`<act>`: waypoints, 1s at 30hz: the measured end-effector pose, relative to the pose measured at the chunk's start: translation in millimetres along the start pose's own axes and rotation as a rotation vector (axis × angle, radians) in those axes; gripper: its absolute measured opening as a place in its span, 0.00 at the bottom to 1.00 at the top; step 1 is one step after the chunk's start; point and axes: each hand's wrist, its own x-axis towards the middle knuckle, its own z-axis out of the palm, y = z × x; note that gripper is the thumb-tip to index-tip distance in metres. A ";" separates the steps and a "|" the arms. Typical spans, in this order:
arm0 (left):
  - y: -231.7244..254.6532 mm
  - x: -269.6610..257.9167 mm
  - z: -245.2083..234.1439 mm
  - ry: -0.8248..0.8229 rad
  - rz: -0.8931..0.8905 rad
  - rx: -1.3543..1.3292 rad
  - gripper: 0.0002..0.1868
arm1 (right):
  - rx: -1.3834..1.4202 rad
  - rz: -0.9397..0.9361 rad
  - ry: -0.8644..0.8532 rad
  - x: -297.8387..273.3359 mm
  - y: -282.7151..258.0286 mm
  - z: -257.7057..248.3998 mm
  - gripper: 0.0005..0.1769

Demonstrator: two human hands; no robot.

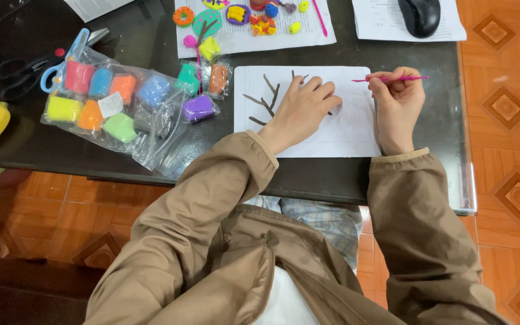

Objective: A person decorates a drawing of a tree by pinching small pieces of clay, rolling them into balls, and placing them on the branches.

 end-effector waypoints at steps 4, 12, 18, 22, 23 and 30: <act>-0.2 -0.9 12.0 -0.002 0.030 0.049 0.10 | -0.013 -0.006 0.003 -4.0 -4.4 0.9 0.19; -18.3 3.4 2.2 -0.016 -0.216 -0.309 0.25 | 0.005 0.015 0.035 0.5 -3.4 -1.5 0.16; -29.0 5.1 -1.4 0.036 -0.183 -0.269 0.21 | -0.010 0.032 0.032 -1.4 3.3 -4.8 0.08; -16.5 1.7 -8.7 -0.003 -0.111 -0.213 0.23 | -0.014 0.024 0.031 -1.7 2.1 -4.5 0.07; -16.9 1.1 -5.1 -0.013 -0.072 -0.155 0.23 | -0.002 0.025 0.033 -1.4 2.4 -4.3 0.07; -9.5 3.8 -12.6 0.003 -0.082 -0.043 0.30 | -0.003 0.000 0.026 -2.8 0.5 -2.8 0.06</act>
